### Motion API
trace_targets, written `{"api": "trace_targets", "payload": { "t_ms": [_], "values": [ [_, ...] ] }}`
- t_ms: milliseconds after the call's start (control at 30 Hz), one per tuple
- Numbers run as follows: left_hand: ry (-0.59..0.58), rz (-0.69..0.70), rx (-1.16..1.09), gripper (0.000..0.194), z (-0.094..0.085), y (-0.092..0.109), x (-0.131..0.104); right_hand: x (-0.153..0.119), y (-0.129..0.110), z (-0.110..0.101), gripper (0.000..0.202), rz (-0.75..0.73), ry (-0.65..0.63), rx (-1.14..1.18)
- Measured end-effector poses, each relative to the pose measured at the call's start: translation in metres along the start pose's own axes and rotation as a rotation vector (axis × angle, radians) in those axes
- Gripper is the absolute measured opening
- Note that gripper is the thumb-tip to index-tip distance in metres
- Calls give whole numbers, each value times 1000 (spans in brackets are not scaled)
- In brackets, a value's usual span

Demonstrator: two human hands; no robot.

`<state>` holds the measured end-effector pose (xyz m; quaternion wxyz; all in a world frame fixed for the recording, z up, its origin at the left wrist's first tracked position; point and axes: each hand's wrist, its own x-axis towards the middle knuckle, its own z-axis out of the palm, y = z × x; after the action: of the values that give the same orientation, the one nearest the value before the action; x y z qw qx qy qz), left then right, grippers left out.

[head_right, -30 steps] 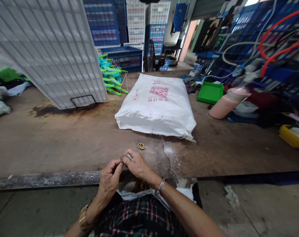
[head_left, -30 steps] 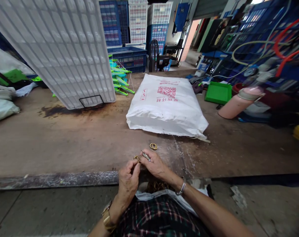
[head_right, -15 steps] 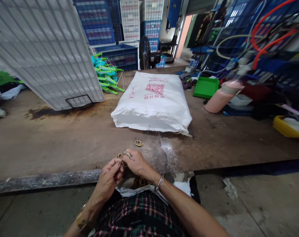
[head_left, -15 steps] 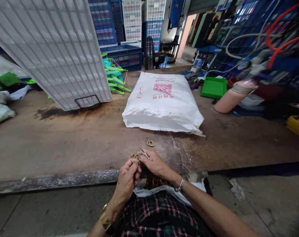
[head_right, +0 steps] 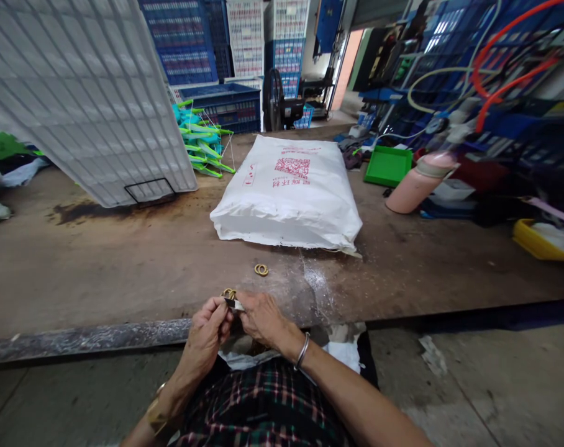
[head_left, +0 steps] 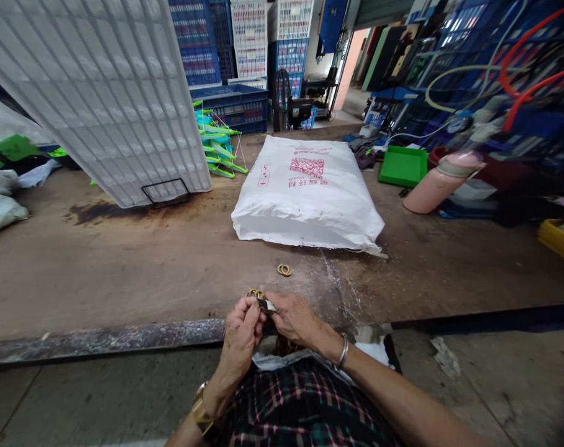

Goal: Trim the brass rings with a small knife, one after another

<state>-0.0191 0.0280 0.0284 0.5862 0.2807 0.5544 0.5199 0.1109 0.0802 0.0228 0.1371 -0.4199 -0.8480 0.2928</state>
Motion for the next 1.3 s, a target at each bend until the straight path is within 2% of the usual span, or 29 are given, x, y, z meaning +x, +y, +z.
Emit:
{"api": "trace_targets", "payload": {
  "t_ms": [167, 333, 467, 733, 867, 967, 1033, 1100, 1167, 1300],
  "values": [
    [29, 11, 60, 39, -1, -2, 0, 2, 0, 5, 26, 6, -74, -89],
    [-31, -13, 74, 35, -5, -2, -9, 9, 1, -2, 29, 197, -117, -250],
    [-101, -53, -126, 29, -6, 6, -18, 15, 10, -7, 29, 241, -31, -294],
    [55, -192, -448, 27, -22, 8, -10, 26, -2, 4, 22, 170, 18, -273],
    [21, -228, -560, 23, -31, 8, -7, 33, -6, 6, 23, 191, -12, -283],
    [-6, -266, -609, 21, -34, 8, -5, 35, -3, 4, 20, 176, 23, -251],
    [-7, -276, -615, 26, -33, 7, -3, 35, 1, 3, 17, 184, 65, -177],
    [2, -241, -557, 28, -29, 6, -2, 35, 4, 2, 12, 207, 116, -28],
    [13, -138, -381, 26, -23, 5, -1, 33, 7, 2, 7, 233, 151, 190],
    [77, 246, 197, 12, -14, 0, 2, 25, 4, 1, 10, 332, 129, 661]
  ]
}}
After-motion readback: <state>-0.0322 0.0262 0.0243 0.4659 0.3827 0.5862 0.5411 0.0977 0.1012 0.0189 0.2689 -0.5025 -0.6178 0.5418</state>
